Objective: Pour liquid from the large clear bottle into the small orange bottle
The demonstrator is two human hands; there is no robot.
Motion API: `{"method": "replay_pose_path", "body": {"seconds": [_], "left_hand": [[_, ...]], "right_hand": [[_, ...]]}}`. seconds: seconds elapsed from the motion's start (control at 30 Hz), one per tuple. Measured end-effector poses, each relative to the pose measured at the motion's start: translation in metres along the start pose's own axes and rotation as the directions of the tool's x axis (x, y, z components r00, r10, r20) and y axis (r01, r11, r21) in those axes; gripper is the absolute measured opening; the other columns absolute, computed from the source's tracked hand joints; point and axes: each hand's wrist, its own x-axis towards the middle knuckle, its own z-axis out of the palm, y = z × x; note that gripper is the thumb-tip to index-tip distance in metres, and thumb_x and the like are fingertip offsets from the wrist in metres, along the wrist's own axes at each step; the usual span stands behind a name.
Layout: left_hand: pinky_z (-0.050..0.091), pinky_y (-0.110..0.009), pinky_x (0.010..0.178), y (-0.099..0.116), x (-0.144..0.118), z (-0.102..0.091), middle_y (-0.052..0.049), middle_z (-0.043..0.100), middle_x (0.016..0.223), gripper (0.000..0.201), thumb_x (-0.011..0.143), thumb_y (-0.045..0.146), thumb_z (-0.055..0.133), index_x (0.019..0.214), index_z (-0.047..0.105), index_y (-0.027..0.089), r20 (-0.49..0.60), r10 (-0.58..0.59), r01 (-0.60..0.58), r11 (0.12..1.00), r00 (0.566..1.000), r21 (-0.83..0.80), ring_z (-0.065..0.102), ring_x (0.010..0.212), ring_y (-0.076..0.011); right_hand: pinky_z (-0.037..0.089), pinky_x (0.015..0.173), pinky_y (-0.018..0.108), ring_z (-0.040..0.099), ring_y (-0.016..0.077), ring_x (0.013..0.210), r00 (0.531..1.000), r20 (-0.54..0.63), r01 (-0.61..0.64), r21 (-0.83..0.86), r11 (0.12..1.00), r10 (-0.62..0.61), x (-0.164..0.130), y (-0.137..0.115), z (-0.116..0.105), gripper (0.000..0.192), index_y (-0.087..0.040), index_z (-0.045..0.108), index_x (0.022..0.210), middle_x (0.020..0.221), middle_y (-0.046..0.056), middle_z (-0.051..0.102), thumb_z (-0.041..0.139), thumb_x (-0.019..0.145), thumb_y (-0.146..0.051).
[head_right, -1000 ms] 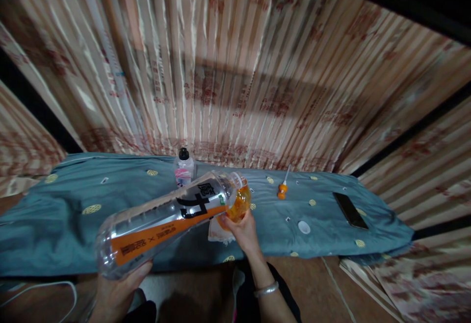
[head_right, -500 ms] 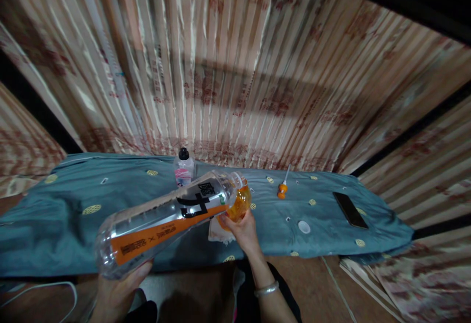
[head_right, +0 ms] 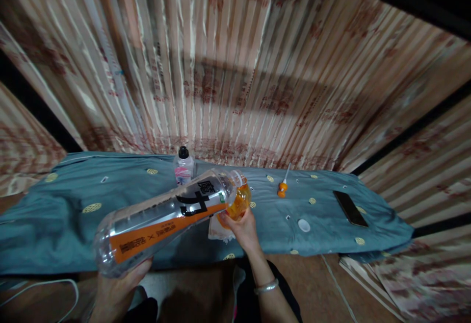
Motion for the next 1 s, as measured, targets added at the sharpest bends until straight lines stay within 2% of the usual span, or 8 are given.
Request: {"method": "replay_pose_path", "body": {"seconds": [0.1, 0.2, 0.33, 0.53, 0.77, 1.0], "left_hand": [[0.050, -0.055, 0.106, 0.0013, -0.0004, 0.0001, -0.008, 0.068, 0.110, 0.059, 0.059, 0.061, 0.086, 0.093, 0.058, 0.023, 0.014, -0.001, 0.001, 1.000, 1.000, -0.007, 0.066, 0.114, -0.0359], [0.051, -0.053, 0.104, 0.0029, -0.0001, 0.0003, -0.006, 0.066, 0.101, 0.064, 0.059, 0.061, 0.086, 0.103, 0.060, 0.022, 0.008, 0.019, -0.019, 1.000, 1.000, 0.009, 0.066, 0.112, -0.0352], [0.050, -0.052, 0.105, 0.0037, 0.0007, 0.0002, -0.009, 0.067, 0.111, 0.077, 0.059, 0.062, 0.084, 0.117, 0.060, 0.020, -0.001, 0.008, -0.008, 1.000, 1.000, 0.024, 0.065, 0.112, -0.0349], [0.053, -0.053, 0.102, 0.0019, 0.0008, -0.0005, -0.011, 0.069, 0.118, 0.063, 0.056, 0.055, 0.088, 0.102, 0.060, 0.021, 0.020, -0.022, 0.023, 0.998, 1.000, -0.060, 0.067, 0.114, -0.0363], [0.054, -0.051, 0.102, 0.0011, 0.0019, -0.0014, -0.013, 0.069, 0.119, 0.078, 0.055, 0.057, 0.088, 0.117, 0.061, 0.019, 0.023, -0.007, 0.008, 0.999, 1.000, -0.040, 0.066, 0.116, -0.0370], [0.059, -0.050, 0.090, -0.0016, 0.0039, -0.0025, -0.011, 0.072, 0.106, 0.082, 0.057, 0.059, 0.086, 0.123, 0.060, 0.019, 0.046, 0.034, -0.034, 0.999, 0.998, -0.020, 0.070, 0.106, -0.0364]], "right_hand": [[0.063, 0.069, 0.038, 0.078, 0.0306, 0.079, 1.000, 0.002, 0.001, 0.001, 1.000, -0.001, 0.0004, 0.0008, 0.0001, 0.053, -0.021, 0.063, 0.089, 0.087, 0.008, 0.081, 0.091, 0.050, -0.045], [0.063, 0.070, 0.039, 0.078, 0.0310, 0.080, 1.000, 0.001, 0.004, -0.005, 1.000, -0.004, 0.0010, 0.0020, 0.0004, 0.055, -0.021, 0.063, 0.091, 0.088, 0.009, 0.082, 0.091, 0.050, -0.045], [0.063, 0.071, 0.039, 0.078, 0.0305, 0.081, 1.000, 0.011, 0.018, 0.005, 1.000, -0.018, 0.0005, 0.0018, 0.0004, 0.053, -0.022, 0.062, 0.090, 0.089, 0.008, 0.081, 0.090, 0.052, -0.046], [0.061, 0.072, 0.039, 0.078, 0.0304, 0.080, 1.000, 0.008, 0.012, -0.030, 0.999, -0.011, 0.0003, 0.0022, -0.0014, 0.057, -0.021, 0.062, 0.093, 0.087, 0.008, 0.081, 0.090, 0.051, -0.049], [0.061, 0.075, 0.041, 0.077, 0.0315, 0.083, 1.000, 0.013, -0.002, -0.023, 1.000, 0.002, -0.0004, 0.0017, -0.0005, 0.059, -0.022, 0.060, 0.092, 0.090, 0.010, 0.081, 0.090, 0.050, -0.052], [0.061, 0.079, 0.042, 0.078, 0.0316, 0.087, 1.000, 0.017, 0.022, -0.004, 1.000, -0.022, -0.0003, 0.0016, 0.0001, 0.058, -0.022, 0.062, 0.094, 0.094, 0.009, 0.081, 0.090, 0.052, -0.050]]}}
